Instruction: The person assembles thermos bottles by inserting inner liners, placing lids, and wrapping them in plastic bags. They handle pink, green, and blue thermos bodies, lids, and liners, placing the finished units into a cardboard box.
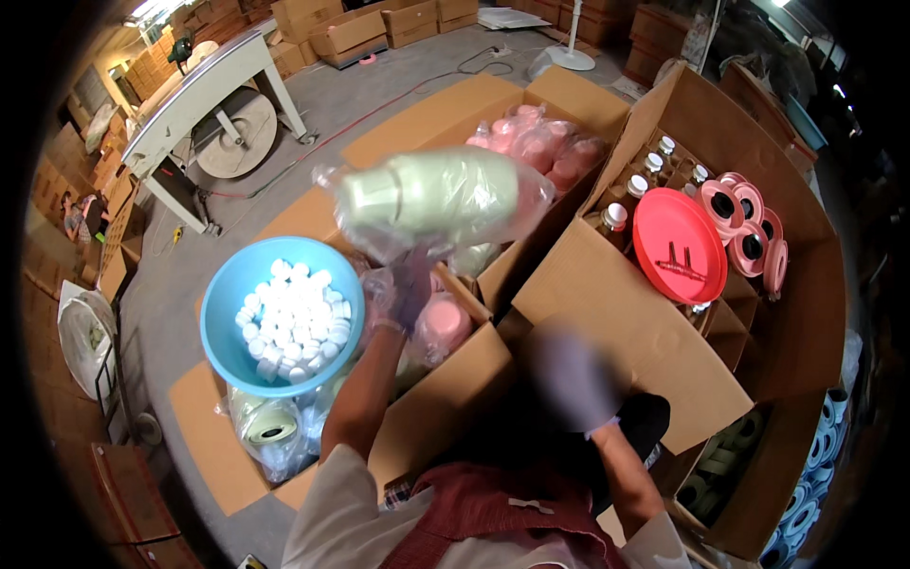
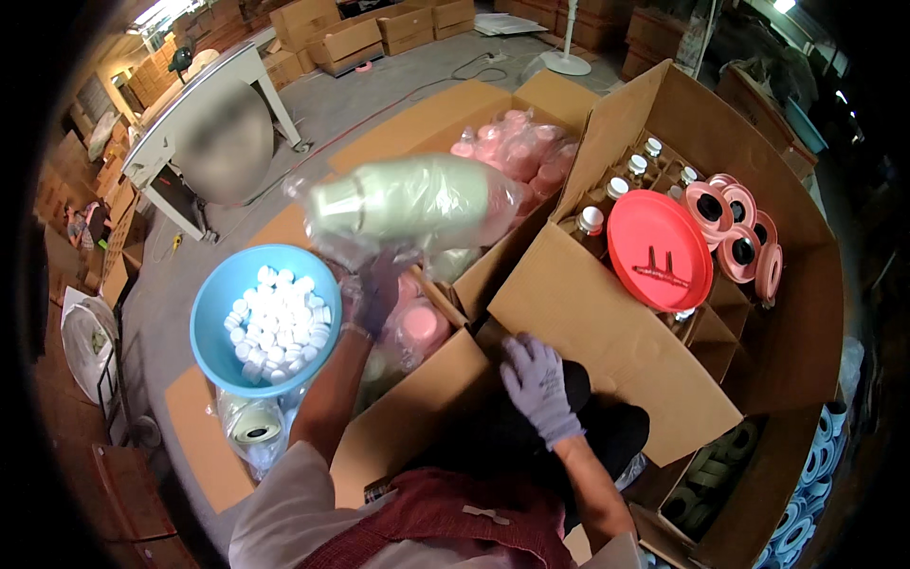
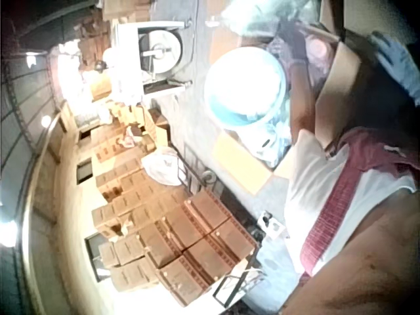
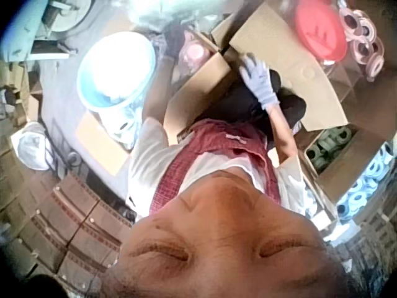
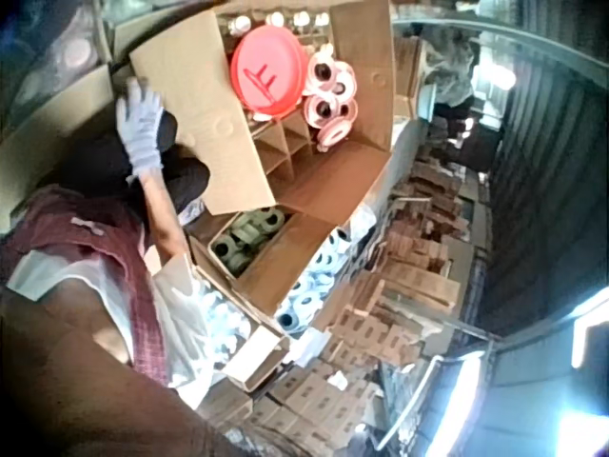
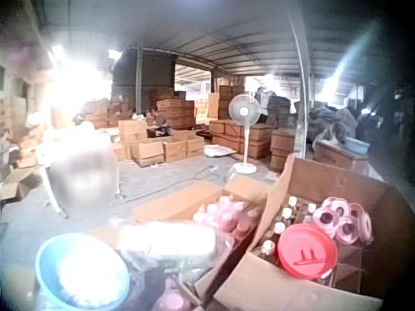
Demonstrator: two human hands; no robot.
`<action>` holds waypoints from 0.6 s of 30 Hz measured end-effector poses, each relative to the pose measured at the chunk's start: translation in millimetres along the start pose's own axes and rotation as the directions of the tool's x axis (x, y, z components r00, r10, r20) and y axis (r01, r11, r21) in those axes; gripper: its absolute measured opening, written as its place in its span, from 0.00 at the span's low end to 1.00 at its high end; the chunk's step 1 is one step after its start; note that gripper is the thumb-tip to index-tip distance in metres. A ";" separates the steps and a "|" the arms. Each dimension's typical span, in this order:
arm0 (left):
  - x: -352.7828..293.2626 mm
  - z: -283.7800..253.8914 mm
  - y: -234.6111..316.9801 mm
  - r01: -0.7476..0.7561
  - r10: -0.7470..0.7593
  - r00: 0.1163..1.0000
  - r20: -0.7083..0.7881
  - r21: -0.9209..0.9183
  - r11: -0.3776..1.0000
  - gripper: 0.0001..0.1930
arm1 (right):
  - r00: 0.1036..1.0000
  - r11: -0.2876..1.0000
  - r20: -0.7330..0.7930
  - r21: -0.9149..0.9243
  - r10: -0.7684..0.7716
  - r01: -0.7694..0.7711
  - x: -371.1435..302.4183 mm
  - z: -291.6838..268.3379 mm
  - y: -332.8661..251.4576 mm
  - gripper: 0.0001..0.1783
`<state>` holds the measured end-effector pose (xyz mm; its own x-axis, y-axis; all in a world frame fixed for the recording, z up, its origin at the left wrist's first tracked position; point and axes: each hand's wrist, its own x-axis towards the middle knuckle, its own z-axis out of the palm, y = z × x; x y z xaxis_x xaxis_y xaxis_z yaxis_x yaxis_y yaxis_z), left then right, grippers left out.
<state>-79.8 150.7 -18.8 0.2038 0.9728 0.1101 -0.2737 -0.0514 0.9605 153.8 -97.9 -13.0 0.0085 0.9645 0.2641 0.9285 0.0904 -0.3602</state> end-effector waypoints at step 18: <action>188.9 44.0 -356.5 -0.544 -0.508 0.697 0.506 0.835 0.085 0.11 | 0.962 0.972 0.134 0.040 -0.236 0.233 52.9 -20.6 -16.3 0.18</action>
<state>97.6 342.9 -329.2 0.7565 0.5902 -0.2817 0.6508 -0.7220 0.2351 146.8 -53.4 25.3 -0.2606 0.9401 0.2196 0.8895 0.3223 -0.3239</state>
